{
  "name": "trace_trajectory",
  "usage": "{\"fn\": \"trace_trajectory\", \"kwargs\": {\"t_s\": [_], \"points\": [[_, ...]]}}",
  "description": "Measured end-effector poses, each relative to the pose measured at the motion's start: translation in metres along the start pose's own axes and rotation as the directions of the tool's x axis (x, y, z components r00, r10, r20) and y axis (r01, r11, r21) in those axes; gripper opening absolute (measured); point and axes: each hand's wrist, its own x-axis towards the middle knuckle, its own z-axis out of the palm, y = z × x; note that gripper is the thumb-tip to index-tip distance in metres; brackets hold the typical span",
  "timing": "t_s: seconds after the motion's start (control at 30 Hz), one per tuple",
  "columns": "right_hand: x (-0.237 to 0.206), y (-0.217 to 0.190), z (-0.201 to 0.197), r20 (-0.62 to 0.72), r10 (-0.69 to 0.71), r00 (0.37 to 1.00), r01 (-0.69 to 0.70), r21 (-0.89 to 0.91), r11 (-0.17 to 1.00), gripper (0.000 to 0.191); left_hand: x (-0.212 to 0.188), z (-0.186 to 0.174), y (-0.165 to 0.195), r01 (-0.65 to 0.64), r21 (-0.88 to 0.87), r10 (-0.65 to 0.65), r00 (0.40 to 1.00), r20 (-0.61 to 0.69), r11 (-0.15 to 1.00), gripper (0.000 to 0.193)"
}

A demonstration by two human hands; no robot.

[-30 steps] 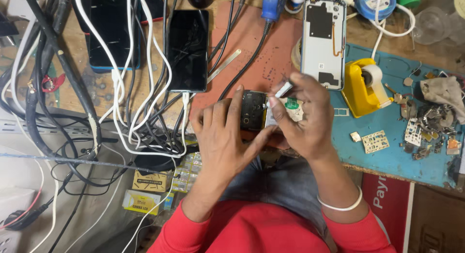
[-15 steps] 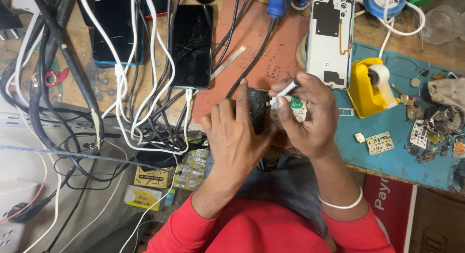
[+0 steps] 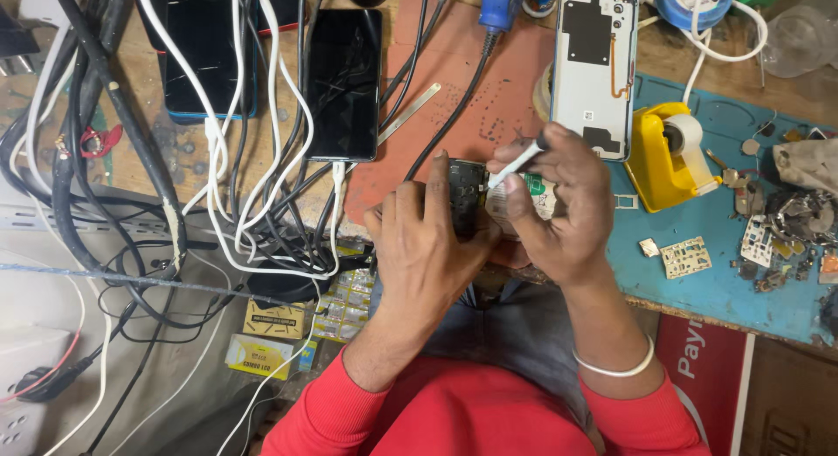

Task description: The person works at a cluttered repair bench, applying tape to an opened smartphone body, then handling and testing a blue smartphone, plugging in a charging cable, and prying off its back cover. They then use a screwdriver to work on the exposed internal board and battery of the disassembled phone.

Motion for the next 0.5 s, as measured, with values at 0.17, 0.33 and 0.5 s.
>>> {"fn": "trace_trajectory", "kwargs": {"t_s": [0.17,0.33,0.5], "points": [[-0.0038,0.0,0.0017,0.017,-0.039,0.999,0.041,-0.147,0.988,0.066,-0.0024,0.0011,-0.0004,-0.011,0.01,0.011,0.999,-0.043,1.0,0.078],[-0.0055,0.0034,0.0037,-0.016,-0.004,1.0,0.005,0.08,0.997,0.063,-0.0025,-0.0001,-0.0016,-0.014,-0.026,0.013,0.998,-0.055,1.0,0.074],[-0.0097,0.006,0.0034,-0.004,0.025,1.0,-0.025,0.016,1.0,0.069,-0.0026,-0.0022,-0.0011,-0.023,-0.039,0.022,0.999,-0.037,0.999,0.076]]}}
